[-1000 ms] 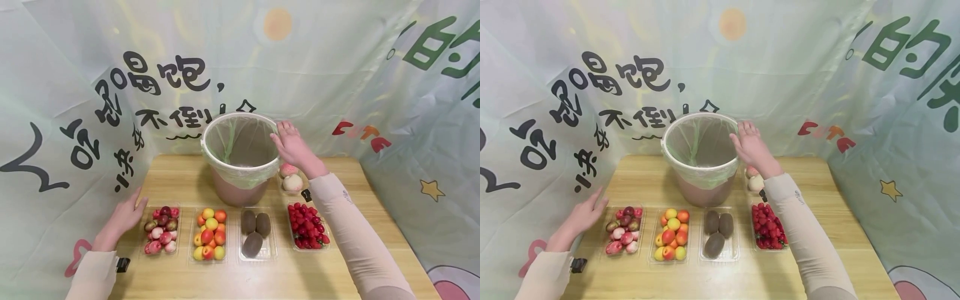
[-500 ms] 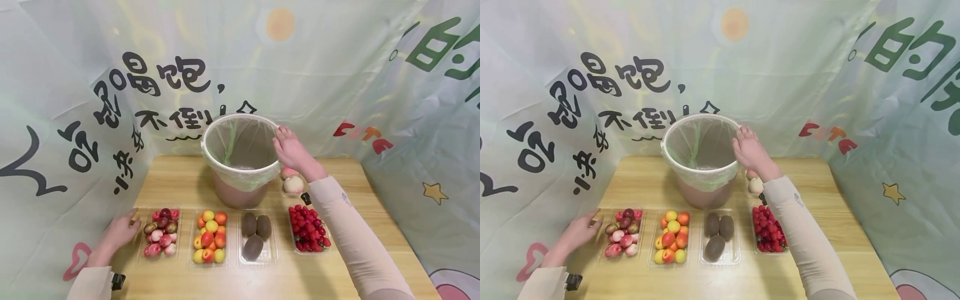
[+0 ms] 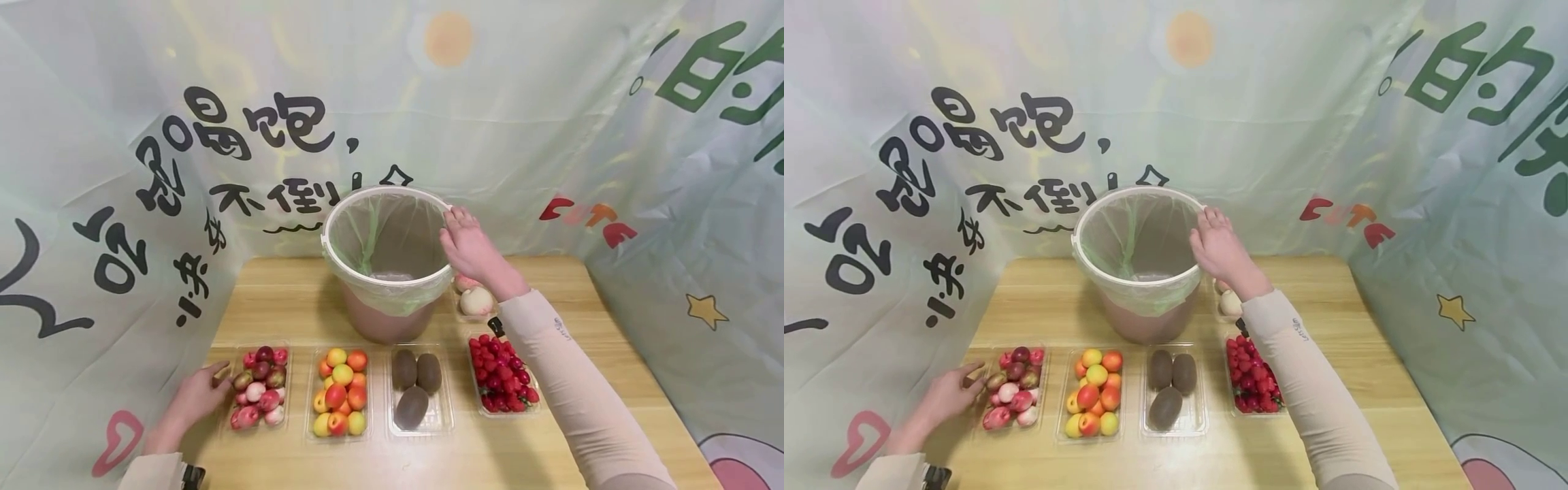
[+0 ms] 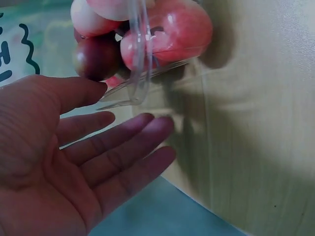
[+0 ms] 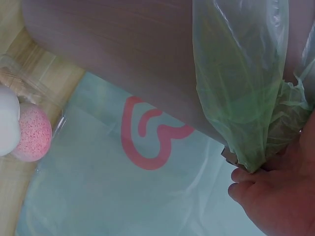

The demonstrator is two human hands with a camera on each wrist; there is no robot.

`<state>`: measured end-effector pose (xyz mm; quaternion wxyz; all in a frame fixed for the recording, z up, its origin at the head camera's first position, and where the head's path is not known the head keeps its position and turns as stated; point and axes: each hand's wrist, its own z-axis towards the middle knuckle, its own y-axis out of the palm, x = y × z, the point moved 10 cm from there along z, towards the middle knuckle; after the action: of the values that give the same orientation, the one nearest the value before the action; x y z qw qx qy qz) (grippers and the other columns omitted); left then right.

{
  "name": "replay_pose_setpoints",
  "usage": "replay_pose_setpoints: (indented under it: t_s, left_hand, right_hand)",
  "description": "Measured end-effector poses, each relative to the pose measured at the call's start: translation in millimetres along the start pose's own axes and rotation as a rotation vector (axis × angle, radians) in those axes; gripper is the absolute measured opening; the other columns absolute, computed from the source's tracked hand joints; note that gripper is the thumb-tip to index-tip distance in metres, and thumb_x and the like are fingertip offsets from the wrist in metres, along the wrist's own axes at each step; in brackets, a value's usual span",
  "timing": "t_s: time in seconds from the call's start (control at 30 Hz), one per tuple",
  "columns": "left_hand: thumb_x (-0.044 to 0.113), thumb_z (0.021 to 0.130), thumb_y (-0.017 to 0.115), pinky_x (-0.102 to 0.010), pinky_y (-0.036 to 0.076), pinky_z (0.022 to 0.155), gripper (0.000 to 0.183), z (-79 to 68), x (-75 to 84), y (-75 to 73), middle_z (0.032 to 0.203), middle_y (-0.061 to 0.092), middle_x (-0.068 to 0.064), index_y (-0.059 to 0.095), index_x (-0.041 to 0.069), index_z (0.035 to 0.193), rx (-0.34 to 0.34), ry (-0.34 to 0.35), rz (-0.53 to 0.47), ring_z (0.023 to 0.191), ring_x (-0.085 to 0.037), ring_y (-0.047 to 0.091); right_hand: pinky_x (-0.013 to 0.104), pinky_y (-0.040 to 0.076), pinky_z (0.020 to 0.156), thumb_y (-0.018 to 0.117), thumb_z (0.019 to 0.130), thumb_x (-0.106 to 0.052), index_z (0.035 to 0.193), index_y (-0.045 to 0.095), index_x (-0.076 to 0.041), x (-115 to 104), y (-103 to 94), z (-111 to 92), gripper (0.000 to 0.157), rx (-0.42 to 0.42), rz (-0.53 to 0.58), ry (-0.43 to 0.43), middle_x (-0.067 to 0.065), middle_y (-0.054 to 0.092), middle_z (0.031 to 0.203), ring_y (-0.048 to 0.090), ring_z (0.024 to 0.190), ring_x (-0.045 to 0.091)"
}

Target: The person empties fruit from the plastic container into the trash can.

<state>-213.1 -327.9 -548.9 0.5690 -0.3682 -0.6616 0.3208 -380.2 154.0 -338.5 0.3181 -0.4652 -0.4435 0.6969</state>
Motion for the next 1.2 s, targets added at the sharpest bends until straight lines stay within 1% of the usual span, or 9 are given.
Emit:
replay_pose_setpoints:
  t_s: [0.13,0.23,0.3,0.43,0.57,0.67,0.87,1.1,1.2]
  left_hand:
    - [0.012,0.1,0.065,-0.028,0.041,0.056,0.044,-1.5,0.2,0.9,0.073,0.064,-0.005,0.06,-0.017,0.133,0.008,0.009,0.0,0.062,-0.014,0.051]
    - [0.012,0.1,0.064,-0.027,0.04,0.055,0.041,-2.1,-1.9,3.4,0.069,0.058,-0.001,0.061,-0.016,0.131,-0.002,-0.007,-0.037,0.06,-0.013,0.049]
    - [0.01,0.1,0.062,-0.026,0.041,0.054,0.04,-1.7,-4.2,5.8,0.069,0.058,-0.002,0.061,-0.015,0.132,-0.016,-0.023,-0.078,0.059,-0.013,0.05]
    - [0.006,0.102,0.057,-0.025,0.044,0.053,0.039,-0.9,-9.3,11.6,0.076,0.067,-0.006,0.059,-0.015,0.134,-0.057,-0.063,-0.173,0.062,-0.012,0.055]
    - [0.003,0.102,0.055,-0.024,0.047,0.056,0.034,0.4,-10.0,13.6,0.089,0.075,-0.014,0.061,-0.015,0.13,-0.067,-0.064,-0.227,0.07,-0.012,0.06]
    - [0.001,0.102,0.054,-0.024,0.047,0.054,0.031,1.2,-11.0,14.7,0.092,0.076,-0.016,0.061,-0.015,0.127,-0.071,-0.068,-0.25,0.07,-0.012,0.061]
    - [-0.001,0.103,0.052,-0.025,0.049,0.051,0.028,2.2,-12.0,17.4,0.083,0.074,-0.011,0.059,-0.015,0.127,-0.089,-0.092,-0.29,0.066,-0.013,0.063]
    - [-0.001,0.104,0.051,-0.026,0.053,0.055,0.029,3.5,-11.0,15.6,0.089,0.077,-0.015,0.058,-0.017,0.128,-0.1,-0.088,-0.301,0.074,-0.018,0.07]
    - [-0.001,0.105,0.05,-0.028,0.056,0.056,0.031,3.6,-9.8,11.6,0.09,0.077,-0.016,0.056,-0.017,0.131,-0.102,-0.083,-0.321,0.073,-0.018,0.072]
  right_hand:
    - [0.056,0.012,0.134,0.031,0.111,-0.026,0.159,0.03,0.012,-1,-0.1,-1,0.062,0.001,-0.008,-0.007,0.033,0.025,0.169,0.019,0.16,0.049]
    - [0.057,0.012,0.133,0.03,0.111,-0.027,0.159,0.031,0.012,-2,-0.6,-1,0.062,0.004,-0.013,-0.011,0.033,0.025,0.168,0.02,0.16,0.05]
    - [0.057,0.013,0.133,0.03,0.111,-0.028,0.159,0.032,0.013,-3,-1.6,-2,0.062,0.008,-0.014,-0.012,0.033,0.026,0.168,0.02,0.16,0.05]
    - [0.057,0.014,0.133,0.031,0.111,-0.026,0.158,0.034,0.013,-4,-3.7,-1,0.061,0.018,-0.013,-0.016,0.034,0.027,0.167,0.022,0.159,0.051]
    - [0.057,0.014,0.133,0.031,0.111,-0.024,0.157,0.034,0.013,-4,-3.6,-1,0.06,0.011,-0.014,-0.014,0.034,0.027,0.168,0.022,0.159,0.051]
    - [0.057,0.014,0.133,0.03,0.111,-0.024,0.157,0.035,0.014,-4,-3.1,-2,0.06,0.007,-0.02,-0.014,0.033,0.027,0.168,0.022,0.159,0.051]
    - [0.057,0.015,0.133,0.03,0.11,-0.024,0.156,0.037,0.015,-4,-3.7,-2,0.06,0.012,-0.022,-0.015,0.034,0.028,0.167,0.024,0.158,0.051]
    - [0.055,0.015,0.134,0.031,0.11,-0.024,0.156,0.037,0.014,-3,-3.8,-2,0.06,0.015,-0.024,-0.019,0.034,0.029,0.167,0.025,0.158,0.051]
    - [0.055,0.015,0.134,0.032,0.11,-0.024,0.155,0.037,0.015,-3,-3.8,-2,0.06,0.019,-0.022,-0.022,0.034,0.029,0.166,0.025,0.158,0.051]
